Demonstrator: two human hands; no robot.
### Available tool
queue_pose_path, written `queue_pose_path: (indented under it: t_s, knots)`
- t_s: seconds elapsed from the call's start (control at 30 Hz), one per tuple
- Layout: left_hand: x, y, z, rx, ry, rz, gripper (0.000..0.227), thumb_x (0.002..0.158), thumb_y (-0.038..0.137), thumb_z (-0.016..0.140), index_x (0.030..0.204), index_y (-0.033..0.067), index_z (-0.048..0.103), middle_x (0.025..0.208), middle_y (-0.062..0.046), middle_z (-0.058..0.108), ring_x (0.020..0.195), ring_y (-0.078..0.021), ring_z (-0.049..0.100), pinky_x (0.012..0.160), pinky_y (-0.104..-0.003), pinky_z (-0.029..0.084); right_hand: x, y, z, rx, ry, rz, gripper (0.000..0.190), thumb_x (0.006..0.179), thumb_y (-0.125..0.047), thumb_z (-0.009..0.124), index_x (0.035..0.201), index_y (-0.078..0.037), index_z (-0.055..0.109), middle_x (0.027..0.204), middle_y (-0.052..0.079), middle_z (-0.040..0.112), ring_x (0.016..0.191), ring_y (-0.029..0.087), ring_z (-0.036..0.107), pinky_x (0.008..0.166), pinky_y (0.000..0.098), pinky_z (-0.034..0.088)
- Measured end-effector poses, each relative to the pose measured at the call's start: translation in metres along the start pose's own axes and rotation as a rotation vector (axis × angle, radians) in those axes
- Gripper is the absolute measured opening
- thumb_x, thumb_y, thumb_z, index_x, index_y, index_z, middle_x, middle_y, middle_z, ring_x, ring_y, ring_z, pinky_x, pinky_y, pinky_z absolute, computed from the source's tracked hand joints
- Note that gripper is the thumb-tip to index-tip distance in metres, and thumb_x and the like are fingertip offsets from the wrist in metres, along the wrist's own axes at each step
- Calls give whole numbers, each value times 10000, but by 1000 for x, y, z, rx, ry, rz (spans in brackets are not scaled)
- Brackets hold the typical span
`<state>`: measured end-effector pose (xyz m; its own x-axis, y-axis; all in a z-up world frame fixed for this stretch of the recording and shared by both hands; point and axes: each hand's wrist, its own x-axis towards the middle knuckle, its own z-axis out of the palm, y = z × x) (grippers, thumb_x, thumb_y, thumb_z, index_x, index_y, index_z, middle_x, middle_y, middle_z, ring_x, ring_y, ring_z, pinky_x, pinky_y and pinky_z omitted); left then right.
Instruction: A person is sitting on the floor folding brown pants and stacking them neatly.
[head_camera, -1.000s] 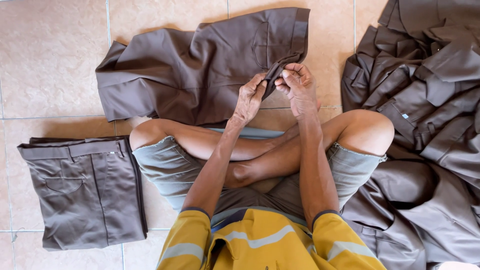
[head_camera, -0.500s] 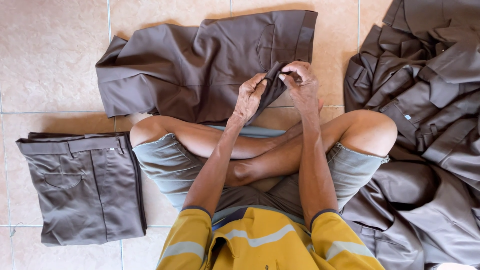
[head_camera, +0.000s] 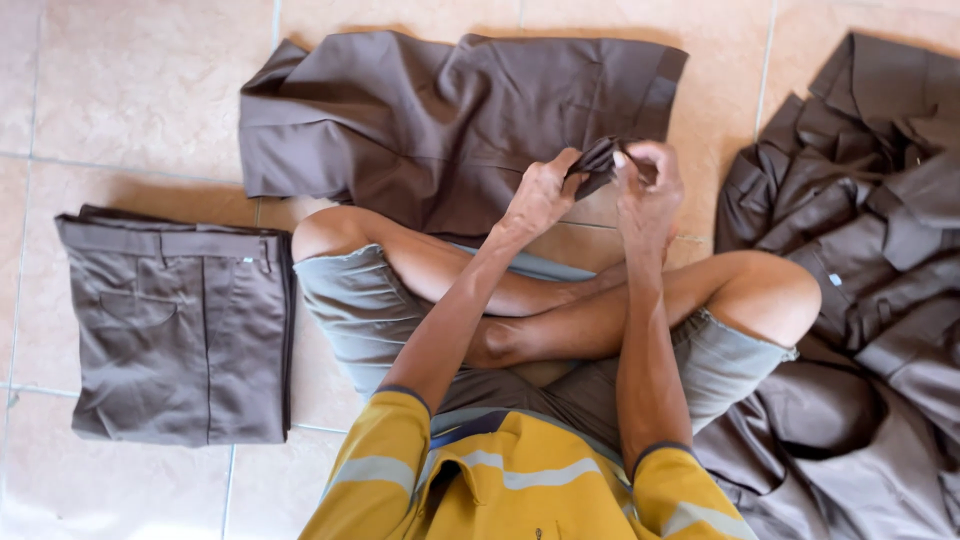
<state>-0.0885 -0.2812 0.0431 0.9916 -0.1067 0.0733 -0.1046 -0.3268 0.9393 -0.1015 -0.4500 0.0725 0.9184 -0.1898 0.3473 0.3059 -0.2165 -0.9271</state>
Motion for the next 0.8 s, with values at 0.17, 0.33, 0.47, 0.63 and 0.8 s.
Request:
queue_pose_path:
  t_s: [0.17, 0.33, 0.47, 0.63, 0.8]
  knots:
    - [25, 18, -49, 516, 212, 95, 102, 916, 207, 657, 987, 152, 608, 748, -103, 710, 771, -336, 755, 737, -473, 620, -31, -86, 14, -221, -709, 156, 70, 950, -166, 746, 972, -100, 757, 831, 73, 733, 782, 158, 688, 703, 362, 553]
    - [29, 25, -6, 479, 71, 109, 276, 925, 258, 639, 1173, 161, 567, 976, -111, 727, 930, -340, 759, 836, -500, 629, -91, -12, 141, 7, -756, 162, 247, 1005, -207, 586, 1202, -94, 684, 1021, 188, 724, 901, 351, 732, 783, 458, 596]
    - [16, 78, 14, 340, -170, -59, 425, 963, 277, 555, 1348, 114, 478, 1249, -163, 703, 1072, -422, 738, 1007, -569, 594, -96, -40, 232, 137, -528, 90, 536, 1095, -130, 522, 1580, -23, 322, 1424, 436, 464, 1174, 541, 624, 965, 628, 562]
    - [48, 46, -5, 177, 60, 107, 603, 861, 238, 671, 1388, 130, 399, 1259, -143, 616, 1073, -430, 688, 971, -575, 568, -112, 81, 248, -461, -525, 192, 592, 1116, -456, 395, 1501, -7, 417, 1422, 383, 482, 1275, 546, 547, 1045, 618, 505]
    - [78, 64, -93, -52, 593, 105, 149, 937, 276, 560, 941, 126, 569, 726, -119, 673, 669, -383, 651, 689, -479, 474, -45, 235, 128, -726, -599, 10, 529, 1033, -458, 435, 1369, -91, 614, 1387, 219, 624, 1227, 382, 601, 1009, 470, 454]
